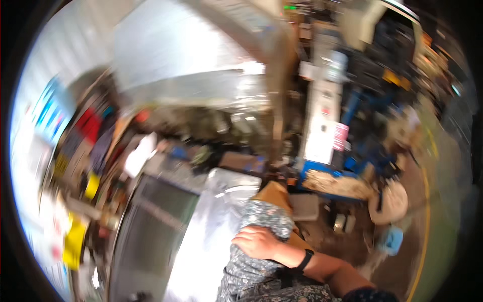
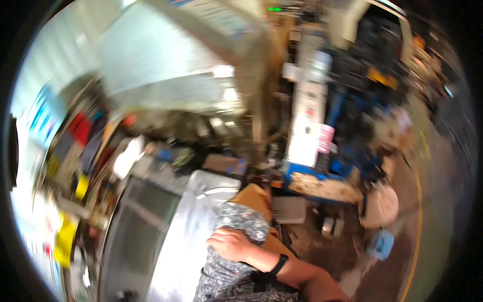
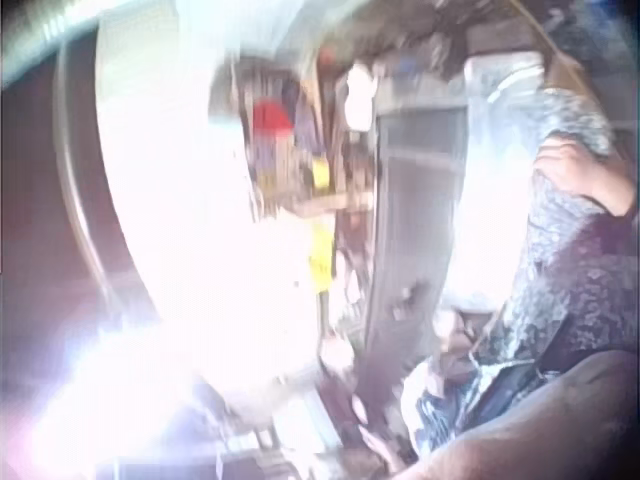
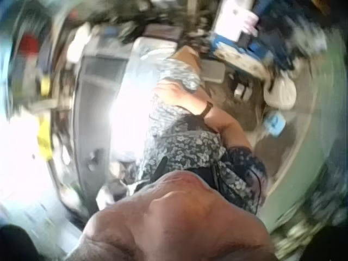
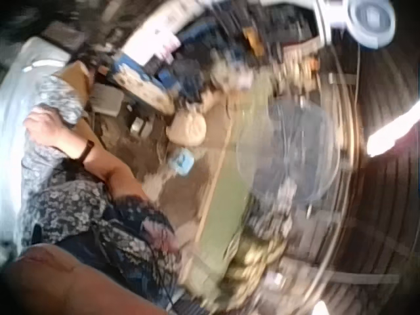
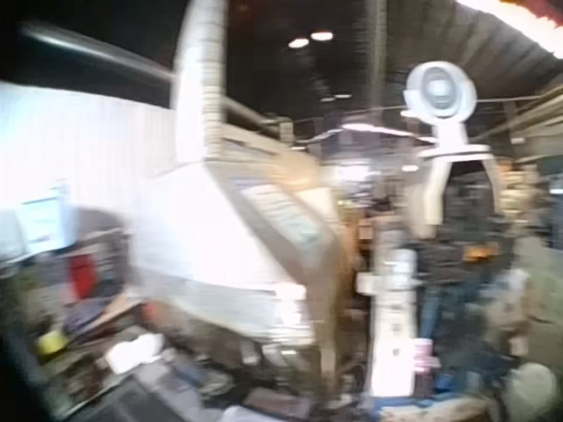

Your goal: Manually assembling shoe components at a factory station.

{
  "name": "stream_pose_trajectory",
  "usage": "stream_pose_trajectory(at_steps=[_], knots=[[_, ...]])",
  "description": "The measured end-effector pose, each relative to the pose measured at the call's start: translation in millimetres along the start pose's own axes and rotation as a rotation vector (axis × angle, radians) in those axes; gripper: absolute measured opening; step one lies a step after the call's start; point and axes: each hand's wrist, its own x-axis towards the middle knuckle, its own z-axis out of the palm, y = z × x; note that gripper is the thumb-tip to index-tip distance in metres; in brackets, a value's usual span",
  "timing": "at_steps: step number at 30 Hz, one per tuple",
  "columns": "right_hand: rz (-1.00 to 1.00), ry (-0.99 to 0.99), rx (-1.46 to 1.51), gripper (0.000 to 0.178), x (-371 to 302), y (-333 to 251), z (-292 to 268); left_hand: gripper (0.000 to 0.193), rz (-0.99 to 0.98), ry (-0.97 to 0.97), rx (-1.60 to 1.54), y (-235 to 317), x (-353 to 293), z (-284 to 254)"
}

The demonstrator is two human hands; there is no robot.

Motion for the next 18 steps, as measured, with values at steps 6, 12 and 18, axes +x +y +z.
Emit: stream_pose_trajectory(at_steps=[6,12,18], knots=[[0.069,-0.022,-0.135,0.015,1.4,-5.2,-18.3,0.046,-0.06,0.005,-0.34,-25.9,-27.5,33.3],[-0.02,-0.092,-0.069,0.019,8.5,-6.1,-6.8,0.065,-0.168,0.067,-0.492,-72.0,-2.9,64.0],[0.006,-0.085,-0.126,0.02,8.0,-6.2,-0.3,0.069,-0.298,0.004,-0.353,-110.2,32.5,66.7]])
